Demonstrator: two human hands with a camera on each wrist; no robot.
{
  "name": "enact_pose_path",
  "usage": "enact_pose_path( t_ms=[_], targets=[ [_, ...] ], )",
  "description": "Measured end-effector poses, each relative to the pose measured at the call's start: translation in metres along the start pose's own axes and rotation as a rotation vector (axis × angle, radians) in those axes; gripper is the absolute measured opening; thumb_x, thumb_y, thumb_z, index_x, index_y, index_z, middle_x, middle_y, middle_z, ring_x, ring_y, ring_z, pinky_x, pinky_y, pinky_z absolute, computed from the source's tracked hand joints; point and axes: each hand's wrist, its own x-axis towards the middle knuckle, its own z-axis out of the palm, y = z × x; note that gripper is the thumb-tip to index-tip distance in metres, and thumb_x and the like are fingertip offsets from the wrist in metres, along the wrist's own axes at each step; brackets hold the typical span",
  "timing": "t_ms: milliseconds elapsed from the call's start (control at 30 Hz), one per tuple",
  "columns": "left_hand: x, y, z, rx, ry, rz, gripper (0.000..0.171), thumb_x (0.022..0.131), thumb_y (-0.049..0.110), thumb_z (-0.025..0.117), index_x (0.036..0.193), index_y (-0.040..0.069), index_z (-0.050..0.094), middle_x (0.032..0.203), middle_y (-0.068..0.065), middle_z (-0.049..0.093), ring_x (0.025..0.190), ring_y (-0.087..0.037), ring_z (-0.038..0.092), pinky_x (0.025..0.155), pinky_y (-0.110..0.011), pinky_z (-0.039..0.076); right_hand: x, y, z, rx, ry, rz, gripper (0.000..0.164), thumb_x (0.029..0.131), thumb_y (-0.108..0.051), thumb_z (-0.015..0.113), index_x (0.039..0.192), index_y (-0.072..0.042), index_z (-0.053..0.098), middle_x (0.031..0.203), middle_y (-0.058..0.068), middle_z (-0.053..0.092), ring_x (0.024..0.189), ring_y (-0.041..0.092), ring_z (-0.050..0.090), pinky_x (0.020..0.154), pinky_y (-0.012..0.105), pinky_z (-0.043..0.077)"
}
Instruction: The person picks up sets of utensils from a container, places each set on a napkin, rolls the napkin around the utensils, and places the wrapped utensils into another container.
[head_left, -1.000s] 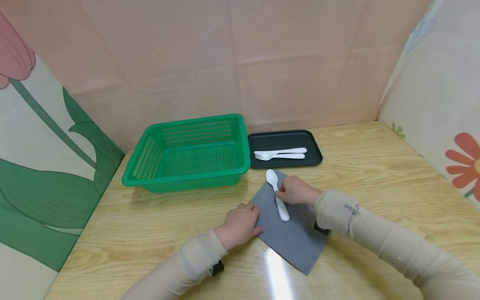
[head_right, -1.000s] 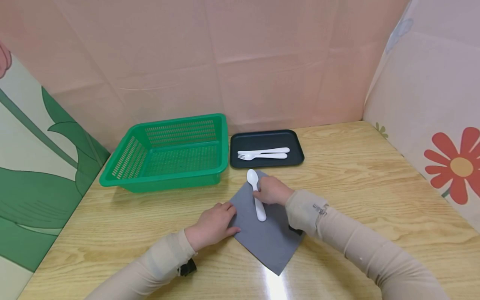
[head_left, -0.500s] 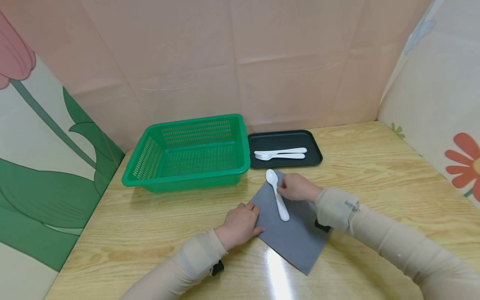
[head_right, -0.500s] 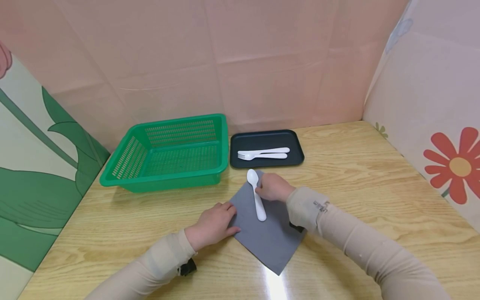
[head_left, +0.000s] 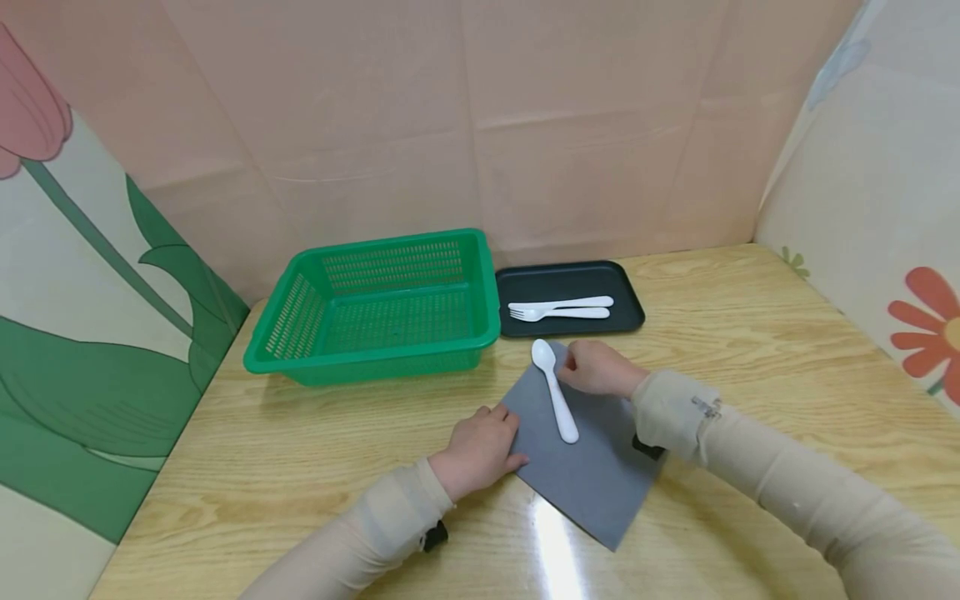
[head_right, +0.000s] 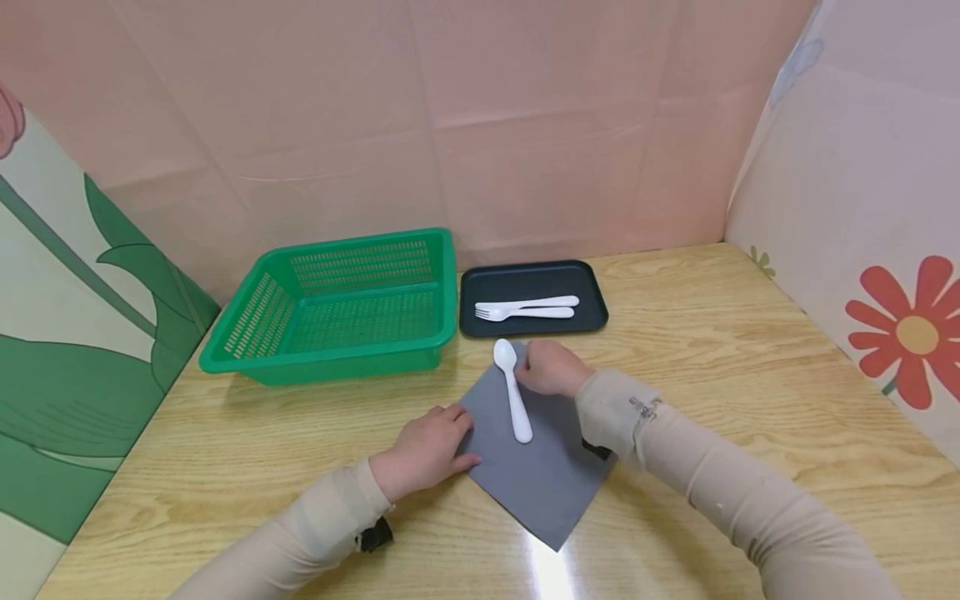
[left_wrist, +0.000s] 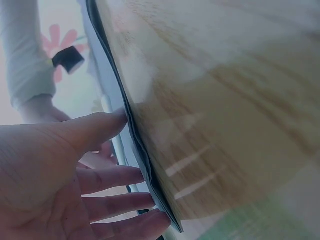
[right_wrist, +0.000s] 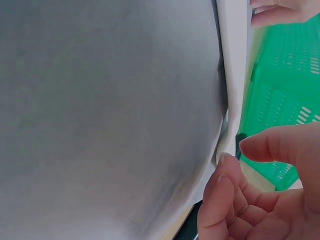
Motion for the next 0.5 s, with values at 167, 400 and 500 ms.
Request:
enact_pose_path(
  t_ms=[167,400,500],
  targets=[
    [-0.0022,0.0031,-0.0077,-0.008,-0.027,-0.015,0.039,0.085,0.043,0.064,0.105,0.010,0.061,0.100,-0.003,0.061,0.087,-0.016,0.058,0.062,-0.027,0.050,0.0030,0.0020,-0.0009,-0.006,0.020,-0.007,0.016,0.087,-0.018,0.057,0.084,-0.002,0.059,0.070,0.006,0.057,0.061,0.016,0.051,0.054,0.025,0.039],
    [0.0000,0.0026,-0.0065,-0.011,-0.056,-0.025,0.040,0.086,0.045,0.062,0.107,0.010,0.060,0.102,-0.003,0.061,0.088,-0.017,0.058,0.062,-0.027,0.050,0.0079,0.0068,-0.0013,-0.013,0.052,-0.027,0.017,0.086,-0.018,0.059,0.086,-0.001,0.060,0.071,0.007,0.060,0.060,0.015,0.051,0.054,0.025,0.040],
    [0.0009,0.0022,-0.0052,-0.013,-0.057,-0.027,0.040,0.086,0.045,0.062,0.106,0.010,0.060,0.101,-0.003,0.061,0.088,-0.017,0.058,0.062,-0.027,0.050,0.0094,0.0096,-0.0028,-0.015,0.067,-0.031,0.017,0.086,-0.017,0.059,0.088,-0.001,0.060,0.073,0.007,0.060,0.060,0.015,0.051,0.053,0.025,0.040]
  ],
)
